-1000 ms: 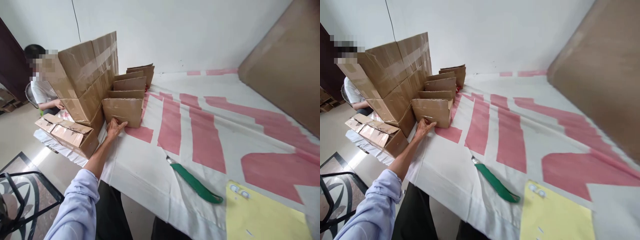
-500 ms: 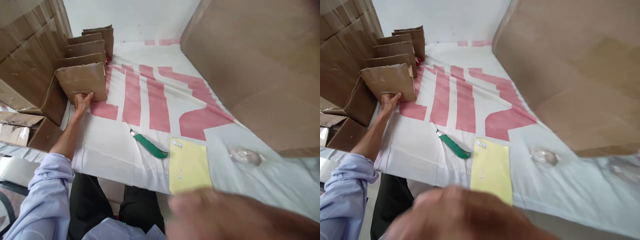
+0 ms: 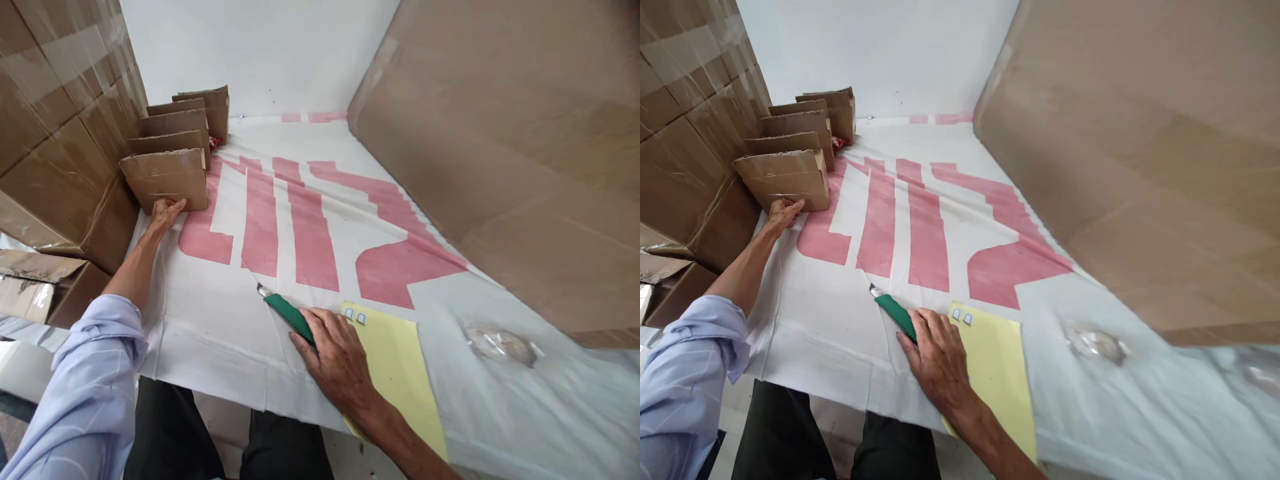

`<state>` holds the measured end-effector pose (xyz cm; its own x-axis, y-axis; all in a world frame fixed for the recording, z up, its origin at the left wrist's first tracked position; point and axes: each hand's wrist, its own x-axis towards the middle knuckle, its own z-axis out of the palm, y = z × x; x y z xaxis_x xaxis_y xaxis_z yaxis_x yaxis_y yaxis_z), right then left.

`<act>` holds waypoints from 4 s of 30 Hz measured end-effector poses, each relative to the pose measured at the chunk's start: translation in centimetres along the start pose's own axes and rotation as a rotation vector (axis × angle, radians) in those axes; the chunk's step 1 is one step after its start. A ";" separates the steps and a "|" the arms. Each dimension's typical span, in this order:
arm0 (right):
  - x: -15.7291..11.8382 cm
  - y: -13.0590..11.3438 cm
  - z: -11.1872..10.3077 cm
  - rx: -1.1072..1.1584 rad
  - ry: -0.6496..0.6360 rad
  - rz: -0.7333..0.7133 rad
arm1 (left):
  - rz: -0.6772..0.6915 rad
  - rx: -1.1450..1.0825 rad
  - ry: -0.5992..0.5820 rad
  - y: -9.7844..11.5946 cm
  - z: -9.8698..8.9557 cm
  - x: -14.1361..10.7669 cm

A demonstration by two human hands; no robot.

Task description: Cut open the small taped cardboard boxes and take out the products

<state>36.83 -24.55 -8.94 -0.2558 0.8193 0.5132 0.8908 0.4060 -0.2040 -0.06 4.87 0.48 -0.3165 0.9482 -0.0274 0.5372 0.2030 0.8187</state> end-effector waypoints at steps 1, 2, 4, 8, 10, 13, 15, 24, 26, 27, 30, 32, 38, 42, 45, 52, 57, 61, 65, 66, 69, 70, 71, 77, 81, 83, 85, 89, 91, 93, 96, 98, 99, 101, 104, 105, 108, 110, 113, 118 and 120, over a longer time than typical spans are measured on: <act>0.1 -0.1 0.1 -0.001 0.014 0.000 | -0.008 0.017 -0.014 0.4 0.1 0.3; 0.2 -0.1 0.2 0.004 0.025 0.000 | -0.011 0.034 -0.025 1.0 0.2 0.4; 0.4 -0.1 0.4 0.021 0.046 -0.008 | 0.007 0.056 -0.051 2.1 0.4 -0.1; 0.5 0.0 0.6 0.031 0.082 -0.034 | 0.152 0.084 -0.109 3.9 0.2 -5.1; 0.5 -0.1 0.6 0.036 0.091 -0.045 | 0.254 0.098 -0.151 4.1 -0.8 -9.6; 0.5 -0.1 0.6 0.044 0.098 -0.073 | 0.381 0.127 -0.199 3.8 -4.3 -17.1; 0.4 0.0 0.7 0.032 0.110 -0.096 | 0.552 0.183 -0.214 3.4 -8.2 -21.3; 0.1 0.1 1.7 0.042 0.134 -0.090 | 0.456 0.976 -0.340 0.6 -26.4 -24.2; 0.2 -0.1 1.7 0.049 0.122 -0.073 | 0.394 1.091 -0.386 -0.3 -27.5 -23.0; 0.2 -0.2 1.7 0.047 0.113 -0.065 | 0.392 1.127 -0.396 -0.7 -27.7 -22.3; 0.3 -0.2 1.7 0.055 0.078 -0.037 | 0.444 1.145 -0.412 -1.6 -27.9 -20.6; 0.4 -0.2 1.7 0.069 0.064 -0.018 | 0.484 1.120 -0.423 -1.8 -27.8 -19.7; 0.6 -0.4 1.6 0.072 0.045 0.013 | 0.527 1.057 -0.372 -0.6 -25.7 -20.5; 0.7 -0.5 1.5 0.076 0.035 0.012 | 0.622 0.966 -0.378 0.9 -21.4 -23.1; 0.6 -0.3 1.6 0.073 0.037 0.008 | 0.744 0.873 -0.382 2.4 -16.7 -25.2; 0.6 0.1 2.1 0.091 0.026 0.009 | 0.822 0.660 -0.426 5.9 -8.7 -29.6; 0.7 0.1 2.1 0.113 0.027 0.012 | 0.665 0.395 -0.312 2.7 -13.9 -29.4; 0.6 0.1 2.0 0.110 0.019 0.019 | 0.451 0.181 -0.294 -2.6 -18.1 -27.9; 0.5 0.2 2.1 0.110 0.014 0.007 | 0.335 -0.079 -0.415 -6.2 -17.7 -27.2; 0.5 0.3 2.1 0.109 0.018 0.004 | 0.318 -0.122 -0.445 -6.6 -17.2 -27.3; 0.4 0.5 2.4 0.104 0.030 -0.007 | 0.307 -0.212 -0.501 -7.0 -15.9 -27.7; 0.3 0.5 2.4 0.103 0.033 -0.012 | 0.311 -0.234 -0.507 -7.0 -15.6 -28.0; 0.3 0.6 2.5 0.103 0.036 -0.017 | 0.317 -0.247 -0.504 -7.0 -15.4 -28.2; 0.1 0.8 2.6 0.101 0.041 -0.016 | 0.384 -0.188 -0.389 -7.5 -14.3 -29.6; 0.0 0.8 2.5 0.106 0.021 -0.016 | 0.393 -0.166 -0.331 -7.7 -13.3 -30.9; -0.1 0.9 2.5 0.102 0.023 -0.024 | 0.410 -0.150 -0.292 -7.1 -12.7 -31.8; -0.2 1.0 2.6 0.096 0.032 -0.034 | 0.436 -0.145 -0.248 -6.2 -12.0 -32.7; -0.4 1.3 2.7 0.090 0.040 -0.052 | 0.451 -0.142 -0.140 -4.5 -10.5 -34.2; -0.4 1.3 2.7 0.095 0.034 -0.051 | 0.447 -0.143 -0.085 -4.1 -9.7 -34.6; -0.5 1.4 2.7 0.110 0.025 -0.039 | 0.450 -0.141 -0.045 -3.9 -9.0 -35.0; -0.5 1.4 2.6 0.144 0.006 -0.007 | 0.489 -0.146 -0.001 -3.7 -8.5 -35.2; -0.3 1.5 2.5 0.188 -0.017 0.015 | 0.516 -0.161 0.017 -3.8 -8.5 -35.4; 0.0 1.4 2.2 0.223 -0.029 0.026 | 0.519 -0.169 0.021 -4.0 -8.5 -35.4; 1.1 0.8 1.1 0.311 -0.014 0.059 | 0.510 -0.188 0.022 -4.3 -8.6 -35.5; 3.8 -2.0 -2.9 0.418 0.187 0.105 | 0.504 -0.205 0.014 -4.5 -8.7 -35.5; 5.0 -3.5 -4.8 0.424 0.271 0.085 | 0.513 -0.204 0.014 -4.4 -8.6 -35.5; 8.3 -9.2 -11.5 0.387 0.367 -0.160 | 0.547 -0.166 0.026 -3.3 -8.1 -35.5; 10.1 -13.1 -15.1 0.349 0.333 -0.407 | 0.545 -0.113 0.042 -2.1 -7.6 -35.7; 11.9 -17.2 -17.4 0.258 0.125 -0.666 | 0.527 -0.038 0.077 -0.2 -6.9 -36.3; 13.5 -18.8 -16.0 -0.040 -0.217 -0.756 | 0.517 0.000 0.088 1.9 -6.5 -37.6; 14.1 -18.9 -15.5 -0.109 -0.322 -0.738 | 0.502 -0.001 0.095 2.4 -6.5 -37.8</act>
<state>22.18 -26.93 15.12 -0.8724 0.4387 0.2156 0.4775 0.8591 0.1843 8.11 -32.10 7.17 -0.0896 0.9023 0.4218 0.6406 -0.2721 0.7181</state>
